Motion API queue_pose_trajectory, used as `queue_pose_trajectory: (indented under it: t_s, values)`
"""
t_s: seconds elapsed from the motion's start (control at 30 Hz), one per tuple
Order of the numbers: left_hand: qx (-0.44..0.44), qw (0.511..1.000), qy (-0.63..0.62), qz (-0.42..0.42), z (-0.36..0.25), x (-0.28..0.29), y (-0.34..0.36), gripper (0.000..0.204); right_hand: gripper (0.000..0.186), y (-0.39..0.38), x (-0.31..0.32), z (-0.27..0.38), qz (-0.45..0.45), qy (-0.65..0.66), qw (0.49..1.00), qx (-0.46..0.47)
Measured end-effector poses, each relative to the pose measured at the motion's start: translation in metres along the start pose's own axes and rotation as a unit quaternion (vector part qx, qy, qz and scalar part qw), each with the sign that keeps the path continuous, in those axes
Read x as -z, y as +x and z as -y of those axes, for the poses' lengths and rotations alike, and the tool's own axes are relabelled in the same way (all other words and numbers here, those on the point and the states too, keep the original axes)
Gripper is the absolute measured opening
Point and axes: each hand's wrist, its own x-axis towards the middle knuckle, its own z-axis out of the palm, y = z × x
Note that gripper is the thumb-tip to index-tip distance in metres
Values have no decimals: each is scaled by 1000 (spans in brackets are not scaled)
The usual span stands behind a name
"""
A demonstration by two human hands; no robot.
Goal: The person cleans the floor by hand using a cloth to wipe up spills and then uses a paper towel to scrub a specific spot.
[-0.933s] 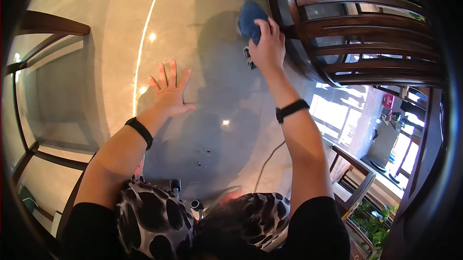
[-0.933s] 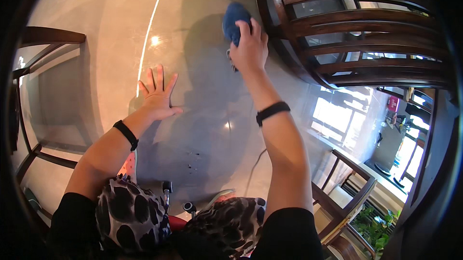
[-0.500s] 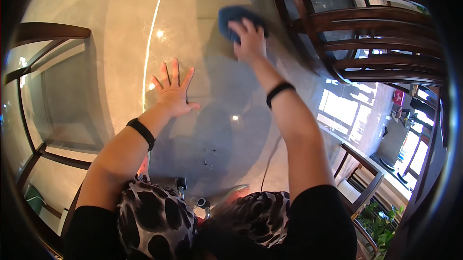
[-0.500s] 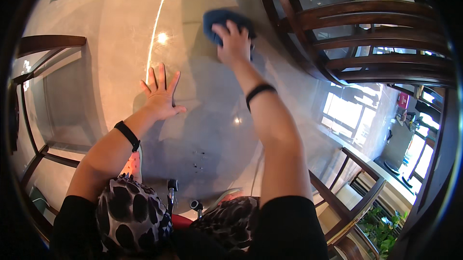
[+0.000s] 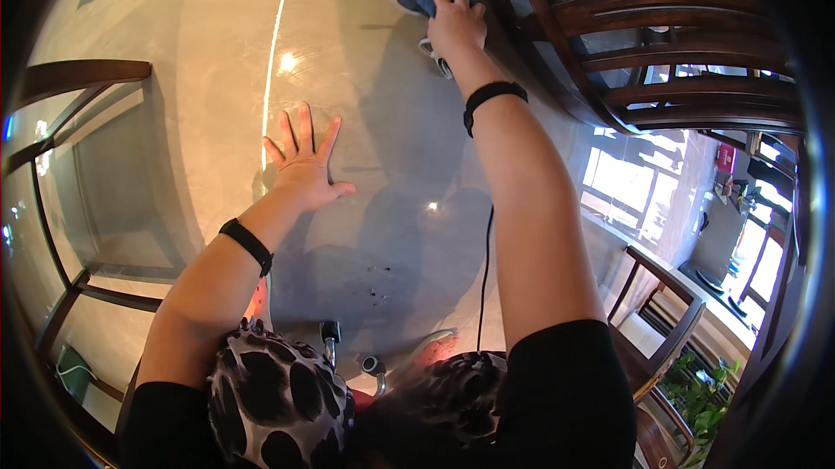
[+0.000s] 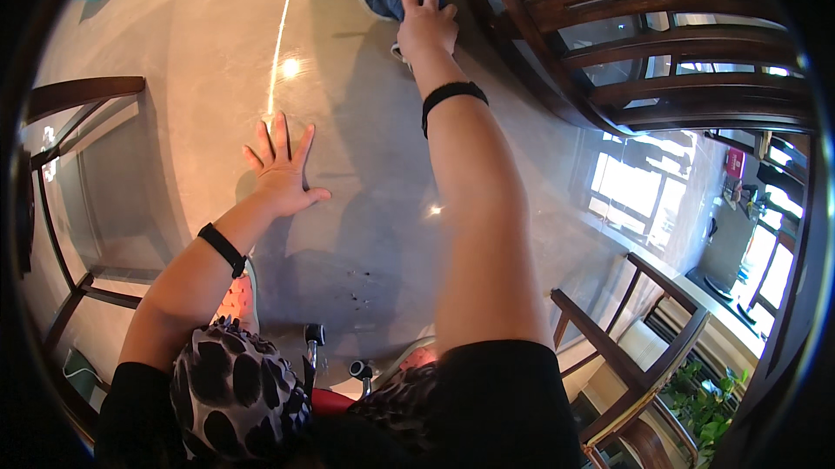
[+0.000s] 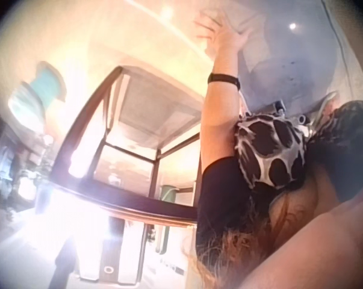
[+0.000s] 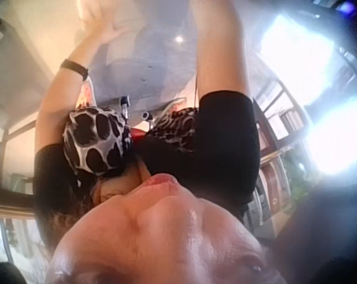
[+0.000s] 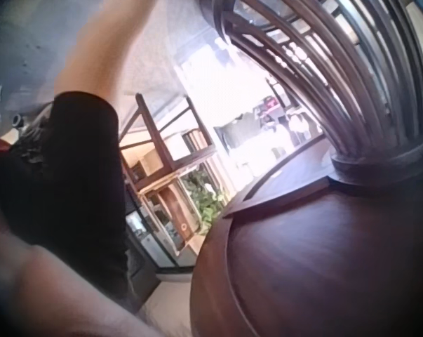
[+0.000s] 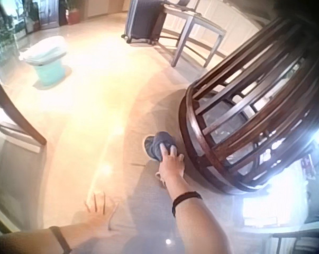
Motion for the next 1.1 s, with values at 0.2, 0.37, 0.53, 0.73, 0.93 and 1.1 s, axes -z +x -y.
queue_pose_trajectory:
  t_s: [0.2,0.37,0.53,0.73,0.93,1.1]
  values:
    - [13,999,19,25,2,5,-3,111,61,-23,3,-50,87,-53,994,-38]
    - [-2,1000,-3,-7,7,-3,0,115,64,-75,4,-79,117,-73,986,-92]
    - [3,1000,1,3,2,2,-2,114,63,-126,11,-125,162,-72,970,-168]
    - [4,1000,4,20,0,3,0,114,59,-202,-9,-230,198,56,959,-194]
    - [18,999,35,19,1,6,-3,114,66,-231,3,-276,-129,320,897,-276]
    - [4,999,44,10,-15,7,1,114,92,-196,-25,-326,-43,418,729,-540]
